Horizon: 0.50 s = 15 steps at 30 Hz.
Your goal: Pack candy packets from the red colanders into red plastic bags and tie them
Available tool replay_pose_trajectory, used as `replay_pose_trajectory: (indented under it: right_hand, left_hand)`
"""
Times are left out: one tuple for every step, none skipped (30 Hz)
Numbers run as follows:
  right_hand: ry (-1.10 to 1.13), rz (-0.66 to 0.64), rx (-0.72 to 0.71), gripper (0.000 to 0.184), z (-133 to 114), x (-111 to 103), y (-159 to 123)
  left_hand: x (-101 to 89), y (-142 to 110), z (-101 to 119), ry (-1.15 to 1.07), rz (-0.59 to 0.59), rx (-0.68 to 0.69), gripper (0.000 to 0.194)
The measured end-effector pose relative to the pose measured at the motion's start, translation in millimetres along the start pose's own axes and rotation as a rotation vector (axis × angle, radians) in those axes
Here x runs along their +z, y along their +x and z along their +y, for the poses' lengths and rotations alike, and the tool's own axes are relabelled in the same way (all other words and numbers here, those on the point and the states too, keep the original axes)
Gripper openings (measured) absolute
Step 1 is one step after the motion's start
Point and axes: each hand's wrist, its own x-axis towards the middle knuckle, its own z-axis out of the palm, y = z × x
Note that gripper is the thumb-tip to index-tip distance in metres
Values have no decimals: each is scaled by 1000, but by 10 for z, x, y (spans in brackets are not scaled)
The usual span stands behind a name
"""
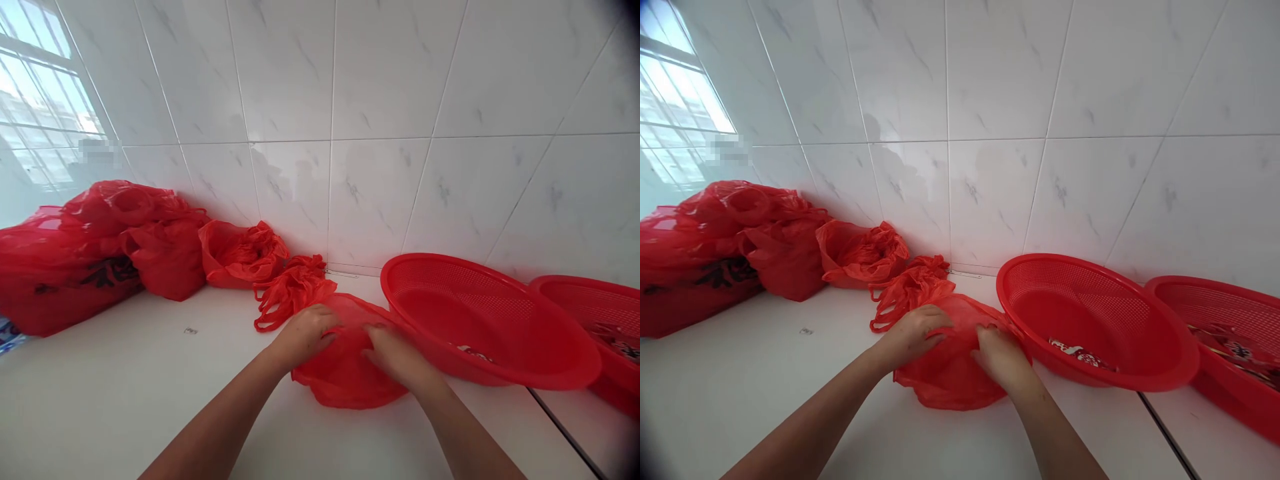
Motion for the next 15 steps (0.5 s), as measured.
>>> replay_pose_trajectory:
  right_hand:
    - [-48,-23,26,25,7,8,7]
    - [-77,-39,45,20,11,12,10]
    - [-93,-47,58,17,12,10,9]
    - [-101,-48,64,15,10,6,5]
    - [-112,-52,66,13,8,1,-1]
    - [-122,-55,65,12,5,-3,-7]
    - [-129,-58,60,11,4,-3,-11]
    - [-134,-61,54,10,6,1,-12]
    - [-138,-63,47,9,10,9,-9]
    - [-140,-66,41,9,17,21,-3]
    - [-140,-69,36,10,26,34,5]
    - [-140,-72,28,11,36,47,13]
    - [-138,-74,19,12,45,57,20]
    - [-136,-75,12,13,51,62,24]
    - [-134,-74,6,13,54,63,24]
  left_hand:
    - [-14,-28,12,44,-23,4,24]
    - [-18,-57,15,81,-41,-4,26]
    - [-13,-85,10,109,-53,-25,29]
    - [0,-110,-2,120,-60,-52,31]
    - [20,-134,-18,110,-63,-81,32]
    - [45,-155,-36,81,-63,-102,33]
    - [75,-174,-53,39,-59,-120,32]
    - [108,-192,-66,-9,-44,-140,31]
    - [142,-211,-75,-61,-19,-164,30]
    - [178,-229,-78,-110,17,-197,28]
    - [214,-249,-77,-155,62,-236,27]
    - [250,-270,-71,-198,110,-277,26]
    - [285,-290,-62,-237,166,-317,25]
    - [317,-308,-52,-272,228,-354,25]
    - [348,-322,-42,-302,293,-388,24]
